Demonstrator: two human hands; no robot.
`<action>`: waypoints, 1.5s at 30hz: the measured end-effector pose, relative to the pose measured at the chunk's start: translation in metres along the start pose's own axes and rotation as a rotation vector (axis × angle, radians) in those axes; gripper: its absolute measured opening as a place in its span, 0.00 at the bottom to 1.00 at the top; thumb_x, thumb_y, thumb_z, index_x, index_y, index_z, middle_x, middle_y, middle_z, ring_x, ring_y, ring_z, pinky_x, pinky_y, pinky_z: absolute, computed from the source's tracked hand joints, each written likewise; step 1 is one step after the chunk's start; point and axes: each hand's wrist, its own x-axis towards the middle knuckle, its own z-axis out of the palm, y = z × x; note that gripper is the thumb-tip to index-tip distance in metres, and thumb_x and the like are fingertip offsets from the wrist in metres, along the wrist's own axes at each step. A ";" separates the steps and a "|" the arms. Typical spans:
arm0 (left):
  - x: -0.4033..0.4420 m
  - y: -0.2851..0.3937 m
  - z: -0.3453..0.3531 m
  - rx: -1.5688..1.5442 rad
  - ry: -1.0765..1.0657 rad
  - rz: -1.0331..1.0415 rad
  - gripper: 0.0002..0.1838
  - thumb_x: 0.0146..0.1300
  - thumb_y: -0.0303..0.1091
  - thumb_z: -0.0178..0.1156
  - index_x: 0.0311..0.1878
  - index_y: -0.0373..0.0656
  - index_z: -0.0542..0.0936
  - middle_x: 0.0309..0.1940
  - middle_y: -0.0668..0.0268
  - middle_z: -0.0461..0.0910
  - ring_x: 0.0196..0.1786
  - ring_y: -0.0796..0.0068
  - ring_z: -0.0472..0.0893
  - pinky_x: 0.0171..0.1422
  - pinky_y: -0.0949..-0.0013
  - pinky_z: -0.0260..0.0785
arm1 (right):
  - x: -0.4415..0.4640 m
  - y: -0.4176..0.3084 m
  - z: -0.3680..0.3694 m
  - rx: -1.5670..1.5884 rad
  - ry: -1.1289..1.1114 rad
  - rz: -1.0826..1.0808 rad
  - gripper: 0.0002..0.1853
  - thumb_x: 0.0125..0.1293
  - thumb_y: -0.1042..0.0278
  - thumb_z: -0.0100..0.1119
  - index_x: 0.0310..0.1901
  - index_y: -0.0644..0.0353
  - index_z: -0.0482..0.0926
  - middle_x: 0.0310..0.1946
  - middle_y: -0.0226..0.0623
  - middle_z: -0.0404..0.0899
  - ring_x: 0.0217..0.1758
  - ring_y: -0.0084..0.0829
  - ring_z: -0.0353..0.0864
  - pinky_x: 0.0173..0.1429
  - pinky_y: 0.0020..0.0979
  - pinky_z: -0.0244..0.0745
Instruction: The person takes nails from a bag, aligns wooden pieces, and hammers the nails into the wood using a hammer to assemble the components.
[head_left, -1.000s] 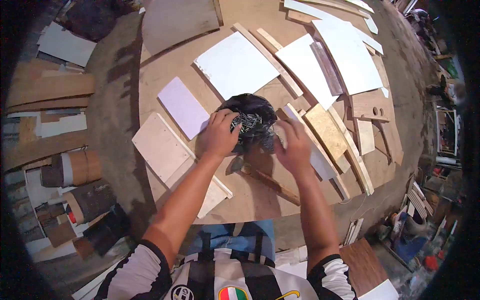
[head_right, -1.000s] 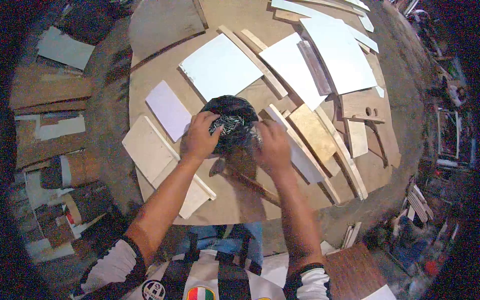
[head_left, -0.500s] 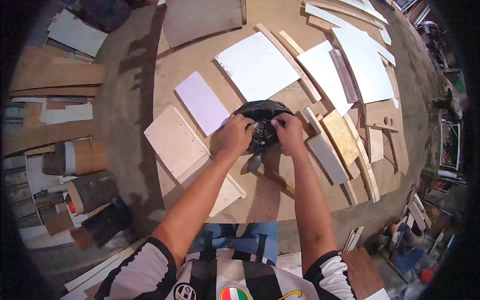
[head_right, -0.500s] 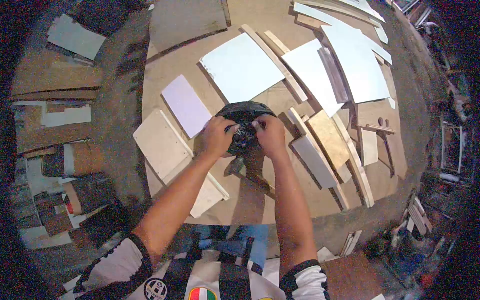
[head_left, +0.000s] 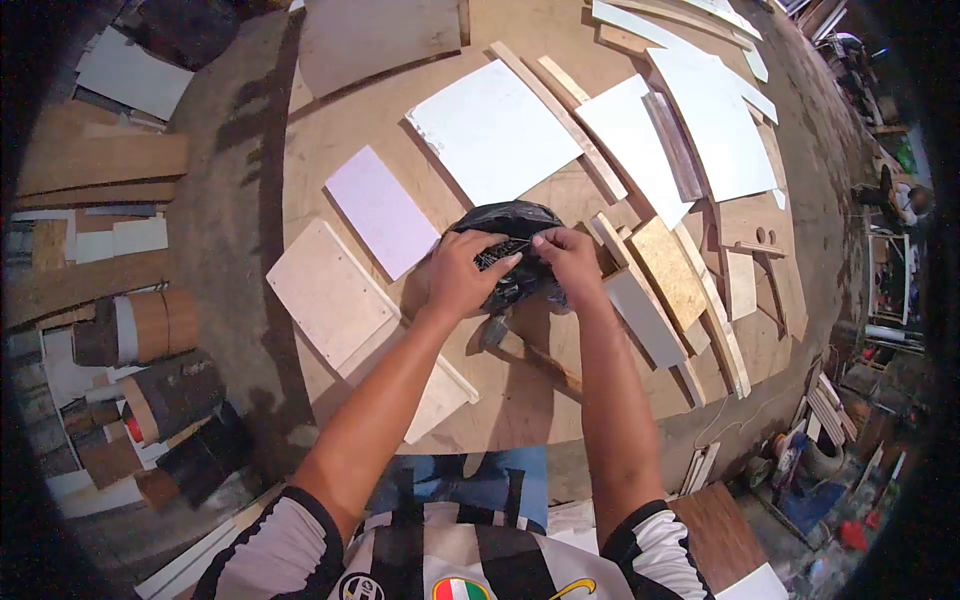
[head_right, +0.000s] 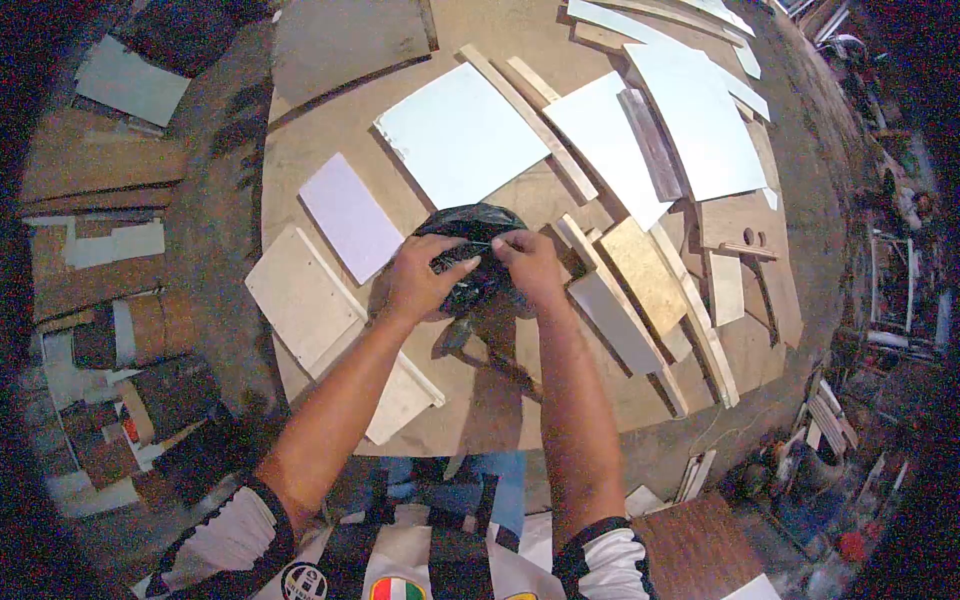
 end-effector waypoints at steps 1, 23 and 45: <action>0.001 0.004 -0.001 0.037 -0.041 -0.038 0.14 0.62 0.42 0.72 0.43 0.42 0.90 0.40 0.59 0.88 0.47 0.55 0.82 0.56 0.55 0.74 | -0.001 -0.002 0.001 -0.011 0.007 -0.015 0.12 0.68 0.66 0.67 0.41 0.70 0.87 0.30 0.37 0.86 0.34 0.26 0.82 0.40 0.32 0.76; -0.009 -0.002 0.001 0.417 -0.089 -0.077 0.13 0.63 0.39 0.69 0.47 0.43 0.89 0.44 0.55 0.82 0.57 0.50 0.75 0.62 0.53 0.72 | -0.026 -0.010 0.033 -0.842 0.176 -0.379 0.17 0.61 0.71 0.65 0.53 0.55 0.85 0.51 0.48 0.81 0.51 0.52 0.83 0.54 0.49 0.81; 0.004 0.024 -0.008 0.012 -0.074 -0.268 0.16 0.68 0.46 0.68 0.47 0.43 0.90 0.44 0.52 0.88 0.49 0.50 0.85 0.58 0.56 0.75 | -0.010 -0.005 0.010 0.059 0.128 -0.038 0.11 0.67 0.67 0.68 0.41 0.69 0.88 0.29 0.37 0.87 0.33 0.24 0.82 0.40 0.30 0.76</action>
